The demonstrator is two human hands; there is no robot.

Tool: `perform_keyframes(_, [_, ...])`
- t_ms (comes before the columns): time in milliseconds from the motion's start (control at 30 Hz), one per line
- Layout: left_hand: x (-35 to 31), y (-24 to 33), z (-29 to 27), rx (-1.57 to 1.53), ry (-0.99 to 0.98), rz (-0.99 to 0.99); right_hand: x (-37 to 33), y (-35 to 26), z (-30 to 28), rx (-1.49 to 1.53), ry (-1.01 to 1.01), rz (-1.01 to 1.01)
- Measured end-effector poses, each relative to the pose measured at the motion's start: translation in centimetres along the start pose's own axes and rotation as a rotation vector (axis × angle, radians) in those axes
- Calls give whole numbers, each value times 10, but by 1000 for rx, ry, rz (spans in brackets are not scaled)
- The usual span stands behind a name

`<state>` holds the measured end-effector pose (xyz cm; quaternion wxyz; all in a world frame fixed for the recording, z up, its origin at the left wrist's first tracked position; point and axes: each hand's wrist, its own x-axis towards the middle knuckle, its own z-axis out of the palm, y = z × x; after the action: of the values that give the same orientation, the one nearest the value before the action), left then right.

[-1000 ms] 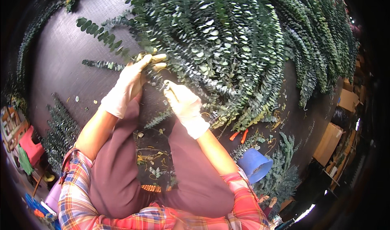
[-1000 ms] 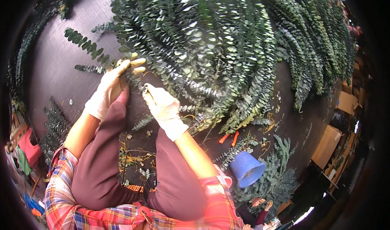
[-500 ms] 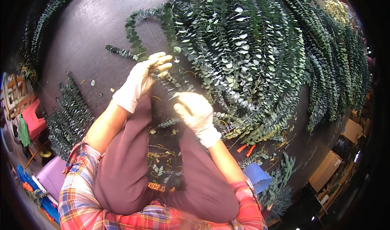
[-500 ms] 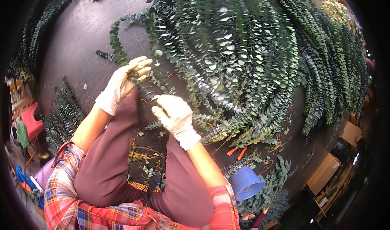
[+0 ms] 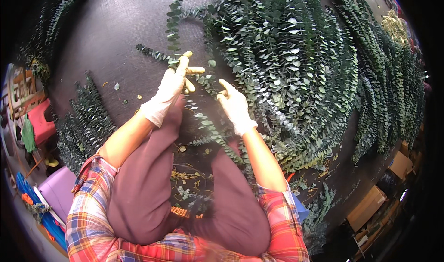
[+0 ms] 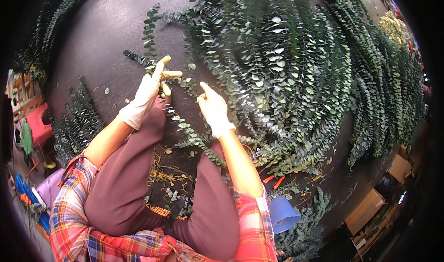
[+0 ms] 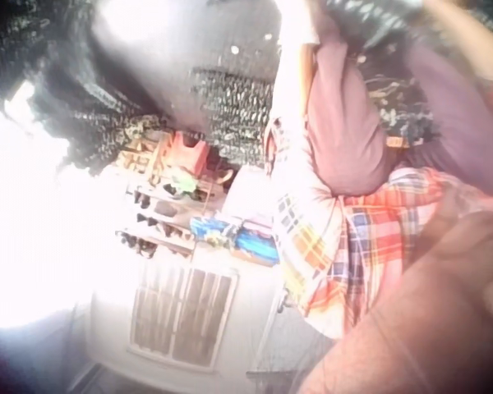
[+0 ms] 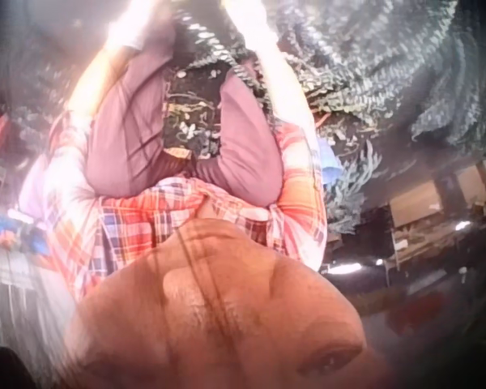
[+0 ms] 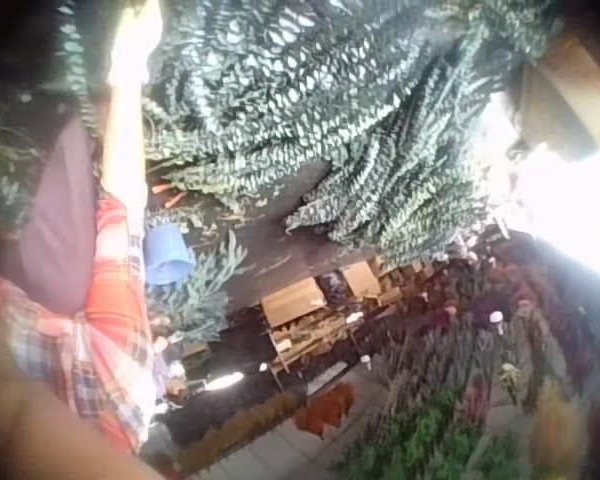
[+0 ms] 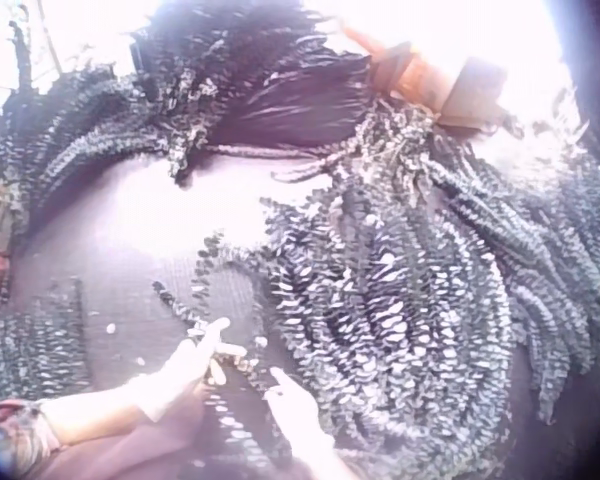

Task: The person sits cross-legged on the floor and repeatedly picks up, separates, and arranges artificial plant garlands. They handle the garlands by hand, spreading them out and stacking them in piles on the floor.

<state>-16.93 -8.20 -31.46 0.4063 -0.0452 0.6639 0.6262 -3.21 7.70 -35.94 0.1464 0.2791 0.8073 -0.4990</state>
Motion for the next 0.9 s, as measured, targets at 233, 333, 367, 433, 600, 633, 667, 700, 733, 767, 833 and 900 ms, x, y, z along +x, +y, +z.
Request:
perform_keyframes(233, [-6, -15, 1, -116, -48, 53, -57, -24, 5, 201, 106, -153])
perform_keyframes(333, [-3, -23, -3, -205, -172, 11, -62, -21, 13, 187, 117, -286])
perform_keyframes(367, [-7, -20, 0, -210, -188, 9, -64, -25, 9, 169, 100, -307])
perform_keyframes(433, [-10, -16, 6, -239, -187, 9, -63, -25, 6, 124, 66, -363])
perform_keyframes(600, [-6, -22, -1, -214, -192, -22, -48, -35, -8, -1, 263, -615])
perform_keyframes(633, [-6, -23, -3, -235, -192, -24, -44, -34, -18, -124, 379, -619])
perform_keyframes(667, [-9, -18, -2, -196, -138, -25, -35, -35, -31, -202, 472, -634])
perform_keyframes(700, [-12, -15, -2, -157, -124, -48, -28, -31, -42, -293, 570, -619])
perform_keyframes(733, [-14, -12, -2, -117, -108, -70, -24, -27, -50, -350, 629, -548])
perform_keyframes(767, [-18, -7, -1, -79, -93, -89, -21, -27, -60, -478, 638, -460])
perform_keyframes(833, [-19, -3, 6, -129, -155, -119, -9, 12, -73, -615, 605, -447])
perform_keyframes(900, [-19, -7, 0, -200, -206, -151, -11, 10, -75, -418, 380, -77])
